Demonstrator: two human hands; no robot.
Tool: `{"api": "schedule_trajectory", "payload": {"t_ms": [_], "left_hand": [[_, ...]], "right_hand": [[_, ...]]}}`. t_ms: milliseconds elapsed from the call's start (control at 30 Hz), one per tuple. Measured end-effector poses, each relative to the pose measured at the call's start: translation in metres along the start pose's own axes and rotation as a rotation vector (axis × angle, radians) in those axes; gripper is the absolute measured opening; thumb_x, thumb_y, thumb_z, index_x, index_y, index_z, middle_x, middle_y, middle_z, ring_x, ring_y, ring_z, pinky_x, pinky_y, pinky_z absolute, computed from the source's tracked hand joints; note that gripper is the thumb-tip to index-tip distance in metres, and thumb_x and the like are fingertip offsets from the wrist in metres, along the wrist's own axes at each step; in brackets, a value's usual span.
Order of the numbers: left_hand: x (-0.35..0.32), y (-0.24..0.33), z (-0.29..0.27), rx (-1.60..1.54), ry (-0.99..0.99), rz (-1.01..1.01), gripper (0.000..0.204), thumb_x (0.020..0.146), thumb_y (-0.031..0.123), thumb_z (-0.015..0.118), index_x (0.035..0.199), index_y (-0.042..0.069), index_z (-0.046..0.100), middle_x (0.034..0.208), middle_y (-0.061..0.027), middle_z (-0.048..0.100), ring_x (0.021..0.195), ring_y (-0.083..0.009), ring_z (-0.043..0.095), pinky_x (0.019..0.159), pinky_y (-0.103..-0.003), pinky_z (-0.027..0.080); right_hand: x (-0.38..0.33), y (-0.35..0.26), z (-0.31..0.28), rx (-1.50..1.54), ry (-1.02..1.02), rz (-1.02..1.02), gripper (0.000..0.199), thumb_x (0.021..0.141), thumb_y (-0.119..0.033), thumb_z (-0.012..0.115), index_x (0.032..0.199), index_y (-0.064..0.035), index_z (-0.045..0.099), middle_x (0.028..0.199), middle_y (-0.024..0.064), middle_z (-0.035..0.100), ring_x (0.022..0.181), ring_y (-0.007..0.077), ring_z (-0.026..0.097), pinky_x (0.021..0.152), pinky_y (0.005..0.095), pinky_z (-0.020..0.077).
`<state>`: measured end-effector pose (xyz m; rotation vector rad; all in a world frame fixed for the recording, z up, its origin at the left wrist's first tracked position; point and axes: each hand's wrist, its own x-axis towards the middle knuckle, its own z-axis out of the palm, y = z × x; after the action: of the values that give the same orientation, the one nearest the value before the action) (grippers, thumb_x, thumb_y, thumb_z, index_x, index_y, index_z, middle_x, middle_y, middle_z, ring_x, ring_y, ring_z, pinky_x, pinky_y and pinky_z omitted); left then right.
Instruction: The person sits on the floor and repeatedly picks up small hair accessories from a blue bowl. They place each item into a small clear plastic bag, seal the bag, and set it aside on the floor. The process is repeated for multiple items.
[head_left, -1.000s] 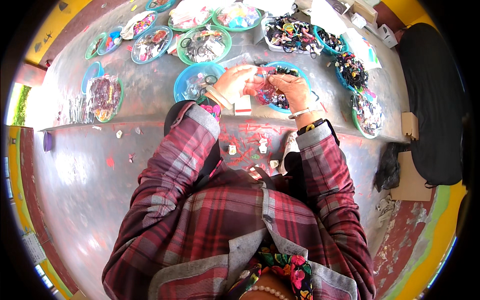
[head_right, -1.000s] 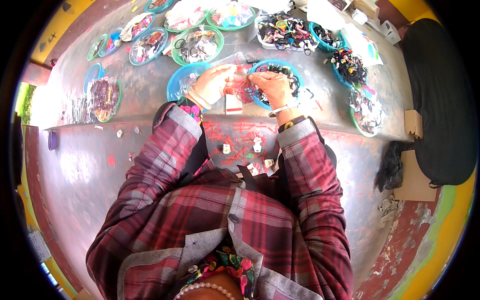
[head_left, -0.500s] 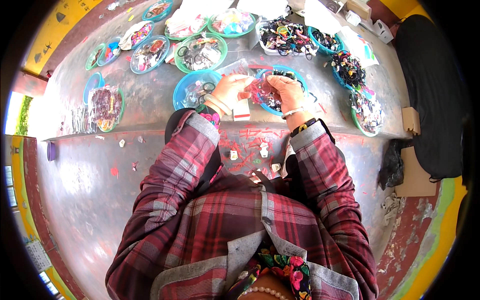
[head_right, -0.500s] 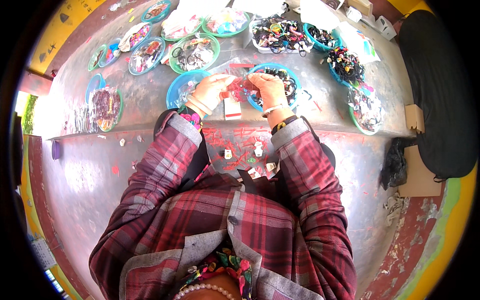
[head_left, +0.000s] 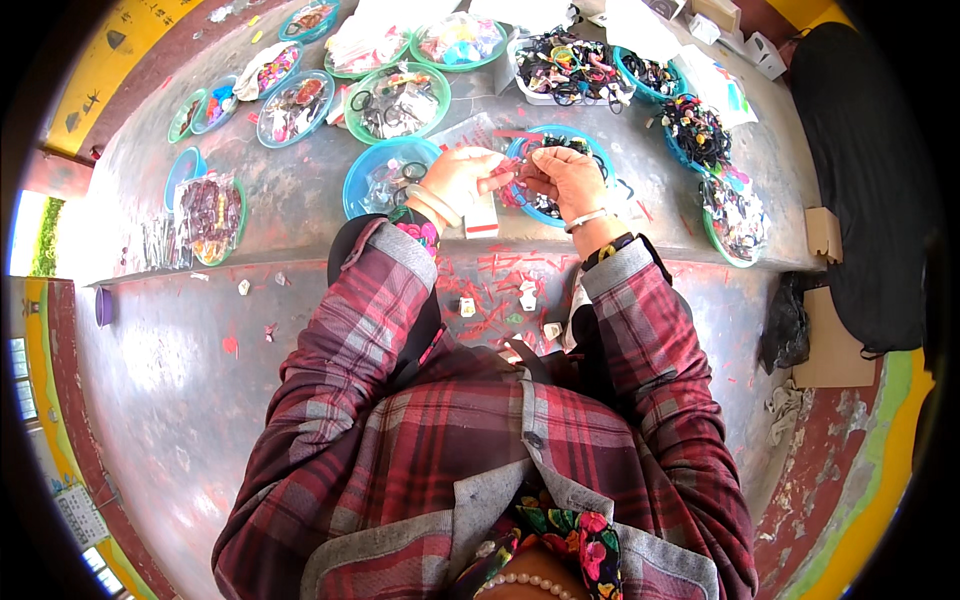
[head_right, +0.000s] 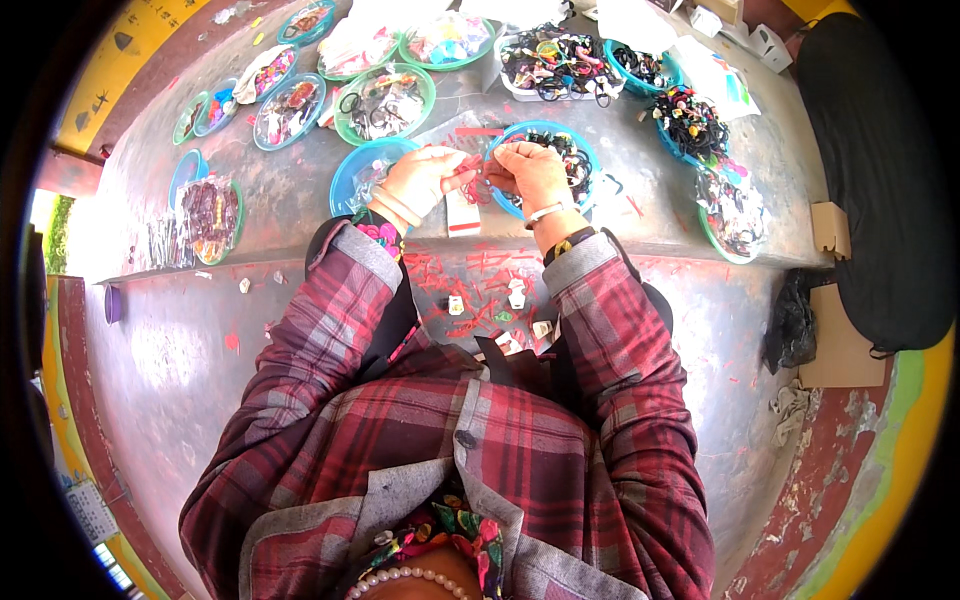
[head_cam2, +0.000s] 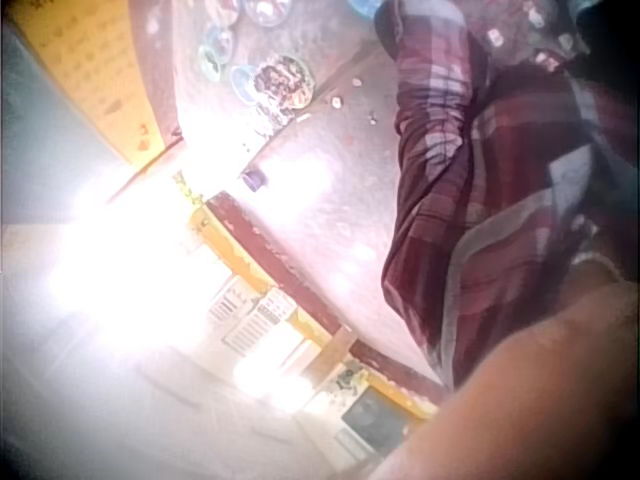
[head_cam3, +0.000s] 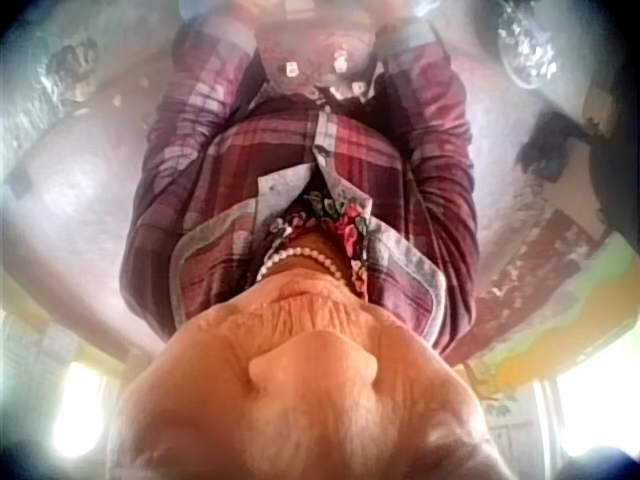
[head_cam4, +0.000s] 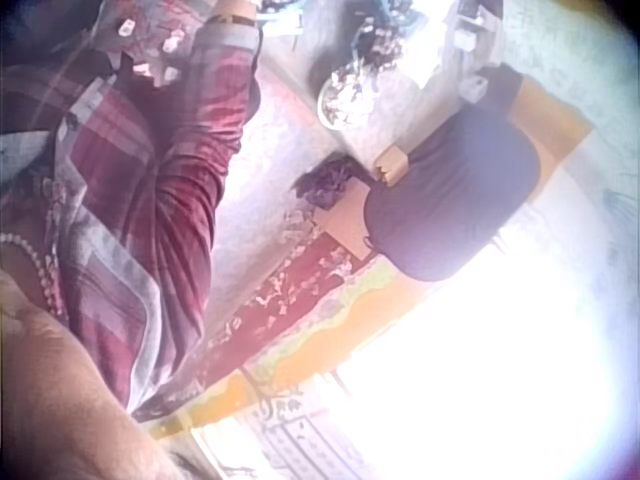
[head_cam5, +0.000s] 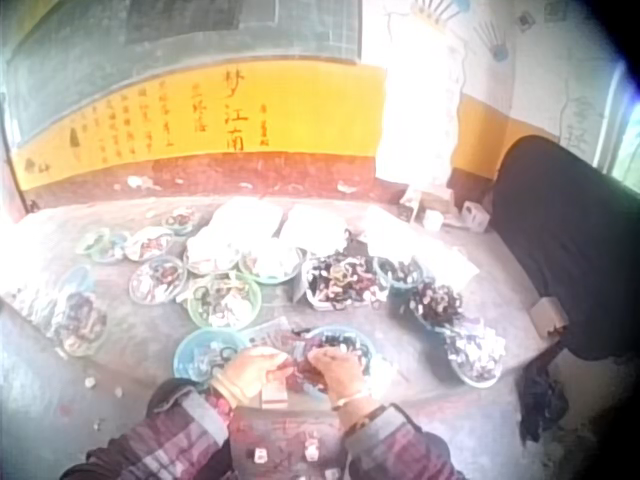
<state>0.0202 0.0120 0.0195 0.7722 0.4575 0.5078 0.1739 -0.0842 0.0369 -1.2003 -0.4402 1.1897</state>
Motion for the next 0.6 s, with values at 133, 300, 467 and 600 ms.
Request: {"api": "schedule_trajectory", "payload": {"t_ms": [133,300,467,600], "left_hand": [[-0.003,0.005,0.005,0.025,0.024,-0.016,0.018,0.086,0.008,0.052,0.098,-0.006,0.053,0.099,-0.0133,0.058,0.084,-0.0181,0.059,0.081,-0.029,0.05],[-0.004,0.007,0.008,0.021,0.072,-0.028,0.02,0.087,0.011,0.054,0.099,-0.004,0.055,0.1,-0.0109,0.06,0.085,-0.0161,0.059,0.077,-0.026,0.05],[0.0,0.001,0.003,-0.054,0.042,0.072,0.017,0.086,0.01,0.054,0.096,-0.004,0.056,0.098,-0.0118,0.06,0.087,-0.0174,0.059,0.078,-0.025,0.05],[0.003,-0.009,0.002,-0.131,0.026,0.183,0.016,0.087,0.008,0.053,0.096,-0.006,0.055,0.097,-0.0135,0.059,0.088,-0.0201,0.059,0.079,-0.026,0.049]], "right_hand": [[0.001,0.002,-0.001,-0.009,-0.008,-0.01,0.012,0.084,-0.011,0.056,0.082,0.0002,0.06,0.076,0.0075,0.062,0.07,0.0174,0.062,0.065,0.0282,0.0526],[-0.001,0.002,0.003,0.008,-0.021,0.0,0.013,0.084,-0.011,0.056,0.082,0.0005,0.06,0.076,0.0086,0.062,0.071,0.0181,0.062,0.065,0.0285,0.053],[-0.001,0.003,0.004,0.021,-0.028,0.018,0.011,0.084,-0.011,0.056,0.085,-0.0011,0.061,0.078,0.009,0.063,0.073,0.019,0.063,0.065,0.03,0.0539],[-0.004,0.003,0.008,0.081,-0.012,0.022,0.013,0.084,-0.01,0.056,0.083,0.0021,0.06,0.077,0.0103,0.062,0.07,0.02,0.062,0.066,0.0319,0.0543]]}}
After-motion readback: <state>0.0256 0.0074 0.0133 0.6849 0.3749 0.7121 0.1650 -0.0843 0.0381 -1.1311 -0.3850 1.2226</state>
